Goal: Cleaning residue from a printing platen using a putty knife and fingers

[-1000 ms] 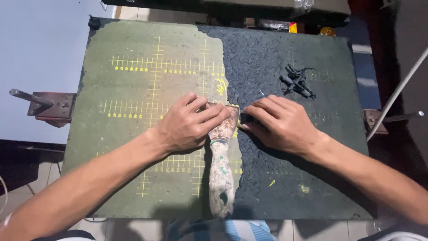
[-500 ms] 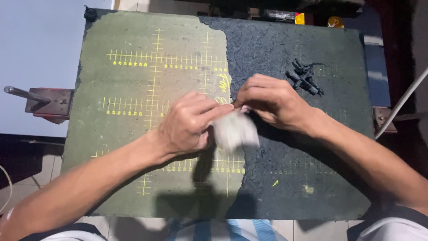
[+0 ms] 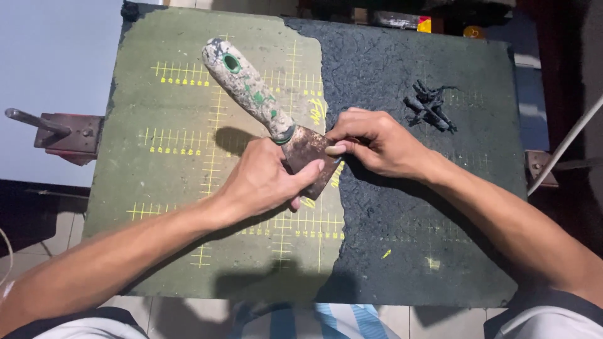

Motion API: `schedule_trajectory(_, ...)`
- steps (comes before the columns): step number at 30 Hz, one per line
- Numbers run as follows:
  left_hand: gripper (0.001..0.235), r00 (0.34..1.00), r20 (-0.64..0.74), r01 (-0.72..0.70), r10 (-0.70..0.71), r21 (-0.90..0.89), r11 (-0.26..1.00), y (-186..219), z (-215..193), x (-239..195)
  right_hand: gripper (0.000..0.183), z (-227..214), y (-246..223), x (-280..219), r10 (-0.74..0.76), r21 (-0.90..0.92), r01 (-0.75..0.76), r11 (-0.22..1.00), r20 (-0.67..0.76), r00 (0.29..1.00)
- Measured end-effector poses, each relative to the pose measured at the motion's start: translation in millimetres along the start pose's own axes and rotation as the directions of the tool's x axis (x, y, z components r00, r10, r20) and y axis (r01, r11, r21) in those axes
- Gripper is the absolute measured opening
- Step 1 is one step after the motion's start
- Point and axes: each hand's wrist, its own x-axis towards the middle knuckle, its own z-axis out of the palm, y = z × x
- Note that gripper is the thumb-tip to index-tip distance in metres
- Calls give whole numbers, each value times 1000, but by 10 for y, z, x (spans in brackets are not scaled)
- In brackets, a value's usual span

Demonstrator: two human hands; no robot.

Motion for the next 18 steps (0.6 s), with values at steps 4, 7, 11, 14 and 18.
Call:
schedule_trajectory(4, 29, 999, 30, -11, 13, -49, 999, 70, 0, -10, 13, -26, -6, -13, 14, 41, -14, 999, 15, 1000)
schedule_trajectory(7, 27, 1000, 16, 5, -3, -115, 993, 75, 21, -39, 19, -31, 84, -37, 18, 42, -19, 999, 22, 1000)
schedule_trajectory(11, 28, 999, 32, -9, 12, -109, 994, 151, 10, -99, 16, -63, 99, -39, 38, 59, -39, 998, 23, 999)
schedule_trajectory(14, 39, 998, 38, 46, -42, -112, 993, 41, -38, -91, 17, -59, 123, -47, 36, 72, -38, 997, 24, 999)
schedule_trajectory(18, 43, 977, 60, 212, -207, -111, 971, 232, -65, -127, 19, -22, 149, -55, 15, 46, -17, 999, 34, 999)
